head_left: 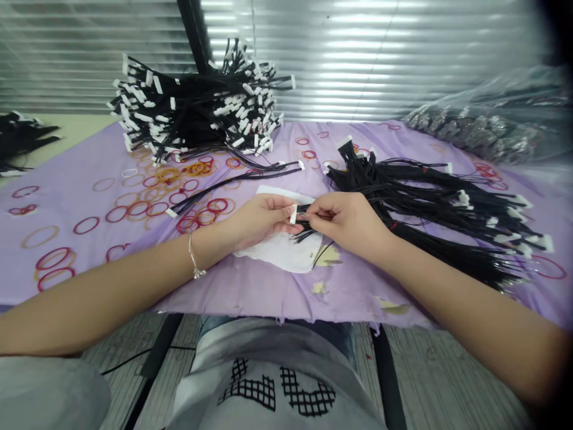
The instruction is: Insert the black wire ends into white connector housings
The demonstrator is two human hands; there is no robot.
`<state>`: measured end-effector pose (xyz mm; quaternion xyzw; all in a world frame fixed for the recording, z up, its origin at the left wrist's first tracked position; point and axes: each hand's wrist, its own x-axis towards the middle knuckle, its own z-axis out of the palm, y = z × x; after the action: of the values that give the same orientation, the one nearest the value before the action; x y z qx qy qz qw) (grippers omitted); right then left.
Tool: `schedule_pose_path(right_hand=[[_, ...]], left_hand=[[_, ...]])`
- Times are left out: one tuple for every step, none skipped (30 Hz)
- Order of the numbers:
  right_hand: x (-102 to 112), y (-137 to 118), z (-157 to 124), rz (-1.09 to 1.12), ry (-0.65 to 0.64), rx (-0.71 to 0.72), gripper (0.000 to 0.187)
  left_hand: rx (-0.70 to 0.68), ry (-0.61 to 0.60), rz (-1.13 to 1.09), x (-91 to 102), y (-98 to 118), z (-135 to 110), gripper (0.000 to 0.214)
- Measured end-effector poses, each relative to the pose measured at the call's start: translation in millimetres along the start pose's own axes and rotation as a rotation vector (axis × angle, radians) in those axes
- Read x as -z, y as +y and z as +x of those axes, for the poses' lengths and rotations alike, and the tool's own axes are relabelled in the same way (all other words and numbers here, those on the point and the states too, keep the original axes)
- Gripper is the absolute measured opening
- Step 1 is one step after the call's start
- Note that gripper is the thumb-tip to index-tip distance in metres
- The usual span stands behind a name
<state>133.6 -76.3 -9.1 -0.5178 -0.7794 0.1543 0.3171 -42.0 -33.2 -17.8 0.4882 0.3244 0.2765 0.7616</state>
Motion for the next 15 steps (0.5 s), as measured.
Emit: schedule_pose_path(right_hand=[[-2,1,0,-0.009,-0.001,0.009,0.012],[-3,2,1,-0.021,-0.006,0.019,0.012],[-5,2,1,-0.035,-0.013,0.031,0.012],[-6,2,2,-0.051,-0.025,0.043,0.012],[-6,1,2,-0.07,-0.039,0.058,0.013],[-5,0,1,-0.097,-0.053,0.077,0.013],[-2,-2,1,-0.132,-0.055,0.101,0.013],[2,-4,0,-0.178,-0.04,0.128,0.013],[8,-7,-1,-0.225,-0.01,0.157,0.013],[15,-10,-1,-0.265,0.02,0.186,0.013],[22,-12,-2,-0.286,0.028,0.214,0.014],[29,-14,-3,-0.284,-0.008,0.236,0.015],[35,-15,-3,-0.261,-0.095,0.256,0.016],[39,-15,-3,-0.228,-0.223,0.272,0.015],[42,-14,-3,-0.194,-0.362,0.289,0.013]], left_hand=[[-0.003,-0.008,0.009,0.7,-1,0,0.015],[-0.005,-0.013,0.022,1.2,-2,0,0.014],[-0.007,-0.016,0.035,1.5,-2,1,0.013],[-0.01,-0.016,0.046,1.7,-3,1,0.013],[-0.013,-0.014,0.053,1.6,-3,1,0.013],[-0.019,-0.014,0.055,1.3,-3,1,0.013],[-0.026,-0.019,0.053,0.9,-3,0,0.013],[-0.038,-0.029,0.048,0.3,-2,0,0.012],[-0.053,-0.033,0.04,-0.3,-1,0,0.012],[-0.068,-0.029,0.033,-0.9,0,0,0.011],[-0.079,-0.016,0.027,-1.3,0,-1,0.011],[-0.084,0.002,0.021,-1.6,1,-1,0.011],[-0.082,0.02,0.014,-1.6,1,-1,0.01],[-0.079,0.033,0.007,-1.3,1,-1,0.01],[-0.075,0.038,0.0,-0.8,1,-1,0.009]])
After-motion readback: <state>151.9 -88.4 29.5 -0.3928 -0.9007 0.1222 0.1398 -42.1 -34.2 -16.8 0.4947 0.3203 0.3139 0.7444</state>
